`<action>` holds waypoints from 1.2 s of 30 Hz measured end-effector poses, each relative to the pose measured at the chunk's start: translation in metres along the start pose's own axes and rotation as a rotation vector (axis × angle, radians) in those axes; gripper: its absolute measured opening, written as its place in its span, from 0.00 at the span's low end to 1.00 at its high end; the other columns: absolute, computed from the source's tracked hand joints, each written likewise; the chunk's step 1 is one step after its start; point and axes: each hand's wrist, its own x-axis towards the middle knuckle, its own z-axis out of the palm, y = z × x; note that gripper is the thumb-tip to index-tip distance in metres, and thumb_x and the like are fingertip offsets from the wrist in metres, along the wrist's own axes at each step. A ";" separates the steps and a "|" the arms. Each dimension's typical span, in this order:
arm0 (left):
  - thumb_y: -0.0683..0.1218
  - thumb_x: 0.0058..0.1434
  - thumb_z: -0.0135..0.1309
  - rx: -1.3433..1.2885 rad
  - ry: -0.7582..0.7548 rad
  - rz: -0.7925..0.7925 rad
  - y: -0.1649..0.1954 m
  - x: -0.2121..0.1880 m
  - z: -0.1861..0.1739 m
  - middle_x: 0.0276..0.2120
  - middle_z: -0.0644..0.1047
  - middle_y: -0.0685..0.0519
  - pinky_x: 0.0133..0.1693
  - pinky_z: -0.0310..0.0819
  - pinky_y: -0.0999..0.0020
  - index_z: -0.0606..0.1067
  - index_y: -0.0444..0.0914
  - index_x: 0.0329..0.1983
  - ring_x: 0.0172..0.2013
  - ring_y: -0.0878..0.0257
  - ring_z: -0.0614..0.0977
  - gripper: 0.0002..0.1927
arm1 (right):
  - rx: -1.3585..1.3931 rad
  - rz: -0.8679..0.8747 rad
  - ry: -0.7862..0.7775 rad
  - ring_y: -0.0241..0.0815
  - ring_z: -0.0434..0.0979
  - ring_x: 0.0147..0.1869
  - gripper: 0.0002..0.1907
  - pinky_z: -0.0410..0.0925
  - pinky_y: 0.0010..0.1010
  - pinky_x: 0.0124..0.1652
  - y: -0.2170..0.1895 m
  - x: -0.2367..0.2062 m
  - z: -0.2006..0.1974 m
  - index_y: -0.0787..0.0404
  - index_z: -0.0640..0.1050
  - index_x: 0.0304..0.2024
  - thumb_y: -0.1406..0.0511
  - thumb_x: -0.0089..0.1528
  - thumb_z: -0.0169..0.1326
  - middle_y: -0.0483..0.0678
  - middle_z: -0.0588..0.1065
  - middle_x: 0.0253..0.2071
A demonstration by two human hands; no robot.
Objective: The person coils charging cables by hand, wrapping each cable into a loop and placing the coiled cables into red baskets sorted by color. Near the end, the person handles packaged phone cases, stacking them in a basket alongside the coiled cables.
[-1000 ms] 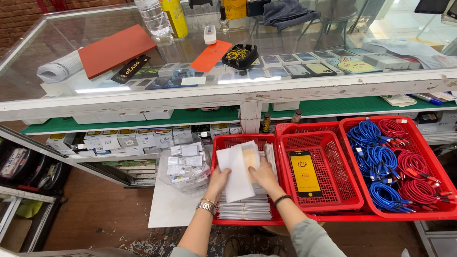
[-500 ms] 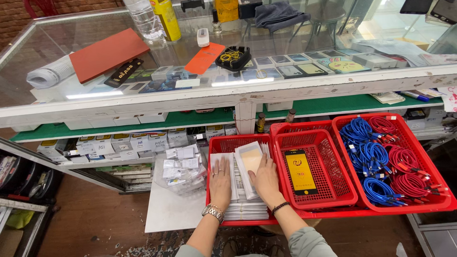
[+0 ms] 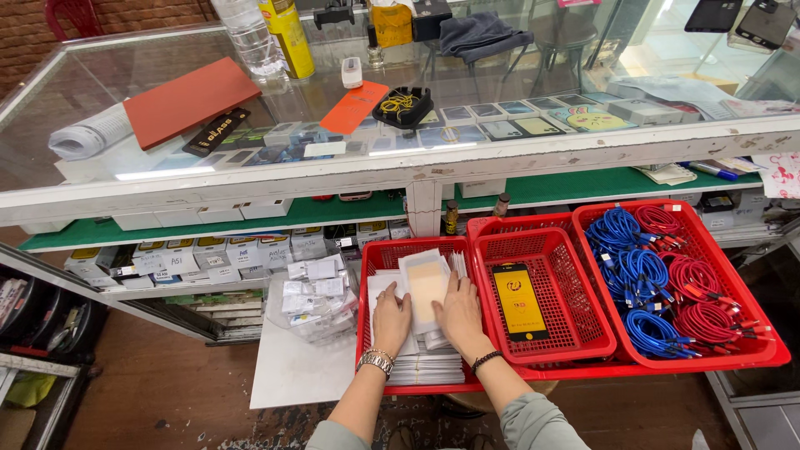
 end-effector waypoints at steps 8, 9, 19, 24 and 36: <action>0.54 0.60 0.60 0.050 -0.142 -0.018 0.000 0.009 -0.003 0.43 0.78 0.45 0.49 0.75 0.57 0.74 0.36 0.58 0.45 0.50 0.80 0.27 | 0.079 -0.028 0.014 0.66 0.64 0.64 0.48 0.62 0.46 0.61 0.002 0.016 0.004 0.74 0.55 0.71 0.59 0.58 0.64 0.67 0.63 0.59; 0.55 0.59 0.61 0.067 -0.161 -0.024 0.000 0.010 -0.003 0.44 0.77 0.46 0.49 0.75 0.57 0.73 0.38 0.58 0.45 0.50 0.80 0.28 | 0.084 0.010 -0.053 0.67 0.62 0.63 0.53 0.61 0.46 0.61 0.000 0.016 0.002 0.75 0.53 0.71 0.55 0.56 0.67 0.68 0.61 0.59; 0.53 0.58 0.60 0.045 -0.185 0.020 -0.010 0.011 -0.001 0.47 0.74 0.44 0.51 0.74 0.56 0.70 0.41 0.64 0.48 0.51 0.78 0.31 | 0.043 -0.136 0.171 0.64 0.70 0.58 0.36 0.70 0.45 0.53 -0.007 0.037 0.002 0.71 0.63 0.64 0.67 0.56 0.60 0.62 0.67 0.56; 0.58 0.64 0.55 -0.597 -0.121 -0.179 0.004 0.023 -0.009 0.52 0.77 0.50 0.51 0.73 0.64 0.67 0.39 0.67 0.50 0.59 0.80 0.32 | 0.809 -0.014 -0.097 0.43 0.81 0.51 0.23 0.72 0.38 0.50 0.013 0.045 -0.020 0.67 0.72 0.59 0.67 0.62 0.58 0.50 0.79 0.49; 0.53 0.63 0.61 -0.921 -0.558 -0.071 0.060 0.017 0.018 0.40 0.84 0.50 0.39 0.80 0.70 0.80 0.31 0.48 0.38 0.67 0.84 0.20 | 0.970 0.073 0.024 0.38 0.75 0.47 0.20 0.70 0.30 0.46 0.074 0.003 -0.048 0.64 0.72 0.58 0.66 0.65 0.58 0.52 0.75 0.45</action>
